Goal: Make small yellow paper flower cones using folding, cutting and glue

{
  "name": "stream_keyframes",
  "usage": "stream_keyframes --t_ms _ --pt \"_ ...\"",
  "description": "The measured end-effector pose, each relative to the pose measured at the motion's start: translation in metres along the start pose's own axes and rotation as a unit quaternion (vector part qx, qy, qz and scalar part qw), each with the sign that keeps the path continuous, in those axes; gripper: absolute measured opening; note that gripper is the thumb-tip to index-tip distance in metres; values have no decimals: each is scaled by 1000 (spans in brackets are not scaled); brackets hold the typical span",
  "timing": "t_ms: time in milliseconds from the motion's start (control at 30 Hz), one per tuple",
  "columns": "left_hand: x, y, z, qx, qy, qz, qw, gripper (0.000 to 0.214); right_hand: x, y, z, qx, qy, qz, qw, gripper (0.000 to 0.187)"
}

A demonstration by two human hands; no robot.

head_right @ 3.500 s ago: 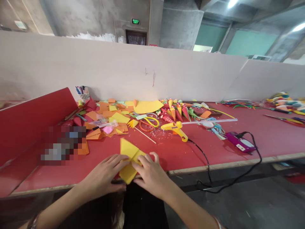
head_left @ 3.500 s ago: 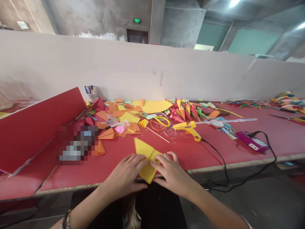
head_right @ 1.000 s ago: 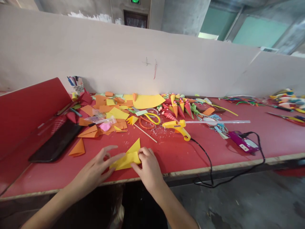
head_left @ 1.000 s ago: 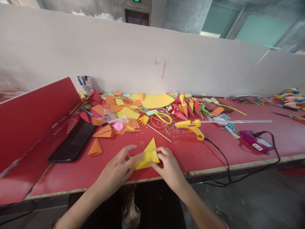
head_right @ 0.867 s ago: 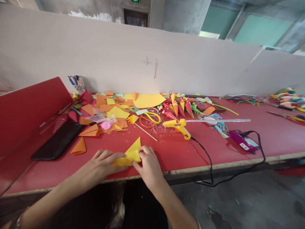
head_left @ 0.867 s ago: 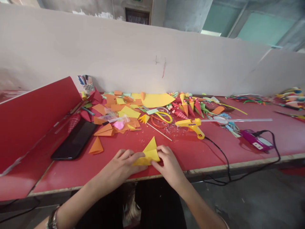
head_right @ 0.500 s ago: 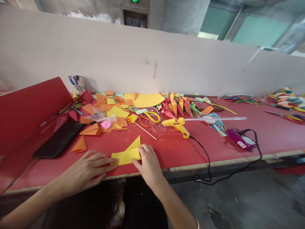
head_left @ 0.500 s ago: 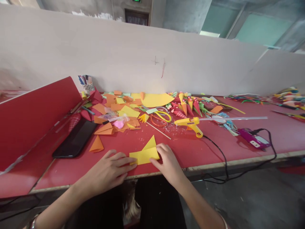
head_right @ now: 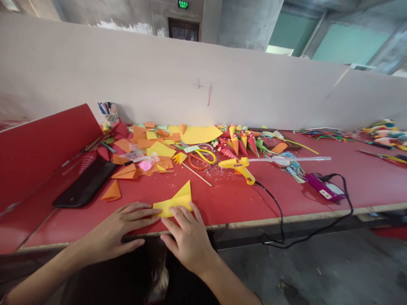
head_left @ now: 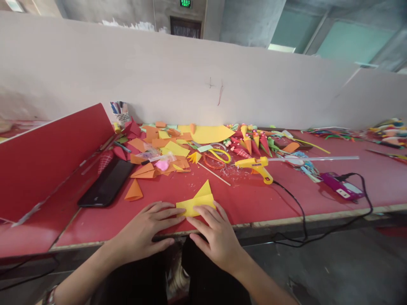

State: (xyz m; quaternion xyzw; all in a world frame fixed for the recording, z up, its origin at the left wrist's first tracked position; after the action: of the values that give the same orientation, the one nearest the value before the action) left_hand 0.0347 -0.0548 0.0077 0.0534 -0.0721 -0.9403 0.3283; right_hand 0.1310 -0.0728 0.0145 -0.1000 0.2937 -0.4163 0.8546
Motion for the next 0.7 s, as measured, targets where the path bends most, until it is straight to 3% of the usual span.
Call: stream_keyframes --t_ms 167,333,700 --pt "1 -4 3 3 18 -4 1000 50 3 8 4 -3 15 2 1000 31" --pt "0 -9 7 -30 11 -11 999 40 5 12 9 11 -10 24 1000 33" --pt "2 -10 11 -24 16 -14 999 46 31 60 47 49 31 -52 997 28"
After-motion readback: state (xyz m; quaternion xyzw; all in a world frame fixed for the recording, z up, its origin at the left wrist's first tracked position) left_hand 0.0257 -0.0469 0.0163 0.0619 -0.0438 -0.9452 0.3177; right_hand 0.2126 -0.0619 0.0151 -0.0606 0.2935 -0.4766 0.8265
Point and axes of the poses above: each hand's wrist, its own x-axis away from the middle knuckle, its own z-axis out of the back of the hand, y = z × x, the point moved 10 cm from there along -x, towards the middle knuckle, and after that the axes turned 8 degrees about -x, right-handed, at the moved point
